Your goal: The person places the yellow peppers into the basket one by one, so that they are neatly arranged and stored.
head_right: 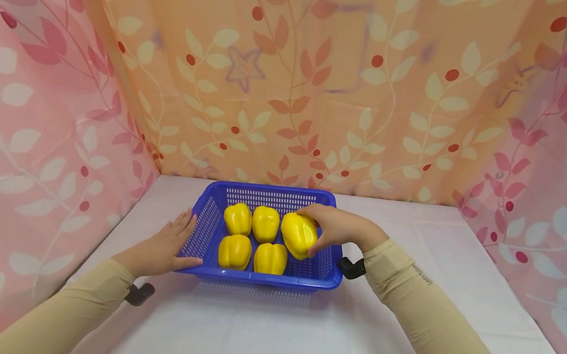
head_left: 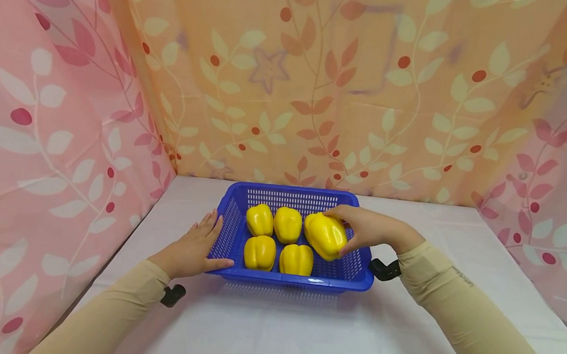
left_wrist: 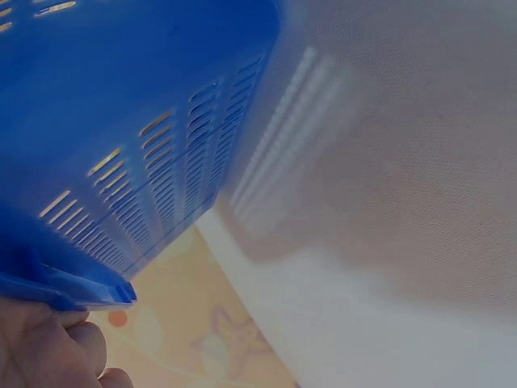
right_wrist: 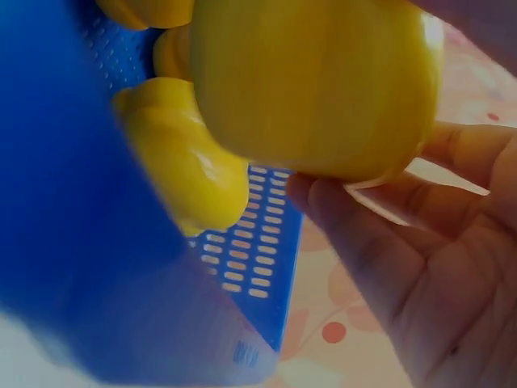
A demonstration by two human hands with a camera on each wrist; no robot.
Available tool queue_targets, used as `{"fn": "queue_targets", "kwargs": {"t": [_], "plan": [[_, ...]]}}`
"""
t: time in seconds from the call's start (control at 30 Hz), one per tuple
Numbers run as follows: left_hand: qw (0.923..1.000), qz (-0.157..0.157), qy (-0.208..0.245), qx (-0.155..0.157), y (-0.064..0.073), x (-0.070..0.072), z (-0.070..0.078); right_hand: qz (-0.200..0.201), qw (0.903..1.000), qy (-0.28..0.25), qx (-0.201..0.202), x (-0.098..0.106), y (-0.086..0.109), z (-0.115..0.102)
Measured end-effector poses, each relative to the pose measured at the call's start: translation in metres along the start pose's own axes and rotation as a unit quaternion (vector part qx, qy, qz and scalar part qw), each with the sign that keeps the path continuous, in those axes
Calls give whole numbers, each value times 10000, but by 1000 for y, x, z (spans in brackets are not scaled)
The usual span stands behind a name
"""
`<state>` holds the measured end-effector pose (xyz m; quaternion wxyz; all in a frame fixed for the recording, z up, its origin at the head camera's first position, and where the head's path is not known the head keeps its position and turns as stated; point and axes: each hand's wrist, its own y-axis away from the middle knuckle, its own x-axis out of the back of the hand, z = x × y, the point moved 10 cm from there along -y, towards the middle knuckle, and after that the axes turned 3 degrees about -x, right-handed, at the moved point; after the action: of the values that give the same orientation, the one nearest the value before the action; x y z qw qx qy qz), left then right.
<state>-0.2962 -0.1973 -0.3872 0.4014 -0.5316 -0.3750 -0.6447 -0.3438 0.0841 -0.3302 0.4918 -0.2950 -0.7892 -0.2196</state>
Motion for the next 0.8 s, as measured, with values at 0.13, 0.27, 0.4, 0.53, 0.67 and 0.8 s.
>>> {"fn": "queue_targets", "kwargs": {"t": [0.13,0.27,0.4,0.53,0.67,0.8], "plan": [[10000,36,10,-44,1,0,1,-190,9995,12,-243,-5,-3,2],[9999,77,20,-67,1,1,1,-334,9989,-21,-342,-8,-5,0],[9999,73,54,-43,1,0,0,-482,9978,-8,-451,-12,-8,0],[9999,81,68,-54,1,1,1,-632,9963,58,-586,-17,-10,3],[9999,78,63,-75,2,2,2,-764,9942,99,-755,-21,-11,7],[9999,64,70,-57,2,2,2,-875,9925,130,-839,-25,-11,9]]}}
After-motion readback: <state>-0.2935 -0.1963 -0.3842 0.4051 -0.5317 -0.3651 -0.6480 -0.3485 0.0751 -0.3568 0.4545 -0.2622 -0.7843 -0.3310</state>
